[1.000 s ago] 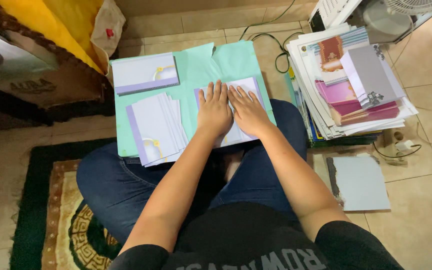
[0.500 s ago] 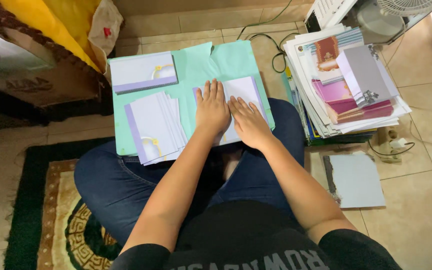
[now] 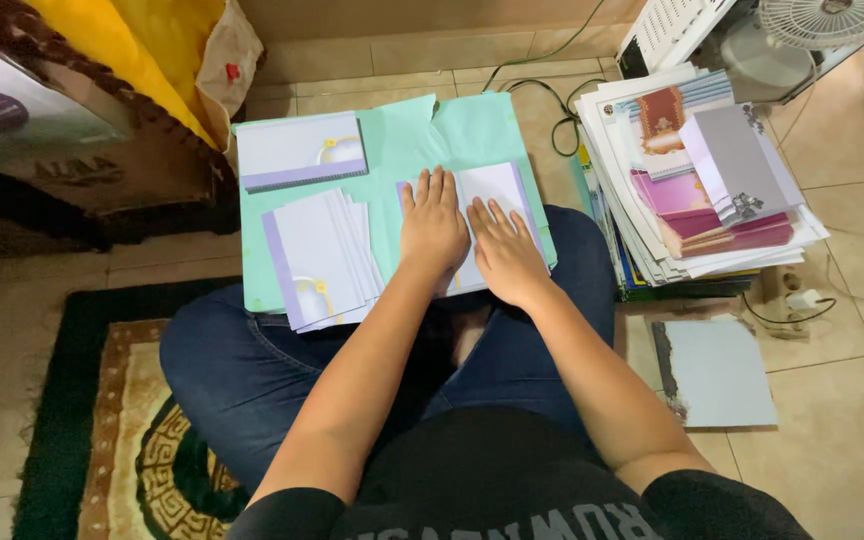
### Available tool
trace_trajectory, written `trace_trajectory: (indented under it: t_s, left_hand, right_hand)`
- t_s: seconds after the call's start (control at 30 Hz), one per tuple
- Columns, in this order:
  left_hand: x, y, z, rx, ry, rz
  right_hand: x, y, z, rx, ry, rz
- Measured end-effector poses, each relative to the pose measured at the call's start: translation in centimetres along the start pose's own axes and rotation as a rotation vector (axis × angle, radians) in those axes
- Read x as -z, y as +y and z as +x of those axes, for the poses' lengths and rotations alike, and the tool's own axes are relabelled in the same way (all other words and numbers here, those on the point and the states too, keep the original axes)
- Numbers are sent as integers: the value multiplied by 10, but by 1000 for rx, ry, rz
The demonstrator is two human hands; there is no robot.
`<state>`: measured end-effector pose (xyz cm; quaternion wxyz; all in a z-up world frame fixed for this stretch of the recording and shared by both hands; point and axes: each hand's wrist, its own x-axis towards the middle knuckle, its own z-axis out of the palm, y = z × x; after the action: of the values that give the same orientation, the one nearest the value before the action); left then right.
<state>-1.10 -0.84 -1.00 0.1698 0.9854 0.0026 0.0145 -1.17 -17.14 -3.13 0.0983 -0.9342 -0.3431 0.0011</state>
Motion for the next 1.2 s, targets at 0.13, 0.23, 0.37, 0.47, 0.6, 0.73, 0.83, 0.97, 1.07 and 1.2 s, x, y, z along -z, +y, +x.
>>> trace_trajectory:
  t_s: [0.13, 0.23, 0.37, 0.47, 0.6, 0.73, 0.83, 0.97, 1.07, 1.2]
  left_hand:
    - [-1, 0, 1, 2, 5, -7]
    - [2, 2, -2, 9, -16, 15]
    - [2, 1, 0, -3, -27, 24]
    - [4, 2, -1, -4, -30, 24]
    - [5, 3, -1, 0, -18, 27]
    - [1, 1, -2, -5, 11, -2]
    - [4, 2, -2, 10, -18, 32]
    - [-3, -1, 2, 5, -18, 31]
    - [-2, 0, 1, 8, -21, 31]
    - [14, 6, -6, 23, -59, 12]
  right_hand:
    - [-3, 2, -19, 34, 6, 34]
    - [-5, 10, -3, 40, -25, 42]
    - [-13, 27, 48, 8, -25, 17]
    - [-18, 33, 73, -2, 22, 1]
    - [-10, 26, 65, 5, 26, 18]
    - [-2, 12, 16, 4, -38, 14]
    - [0, 5, -17, 93, -32, 43]
    - [-8, 9, -27, 129, -16, 70]
    - [-13, 19, -1, 101, -9, 80]
    - [-16, 30, 49, 36, -11, 42]
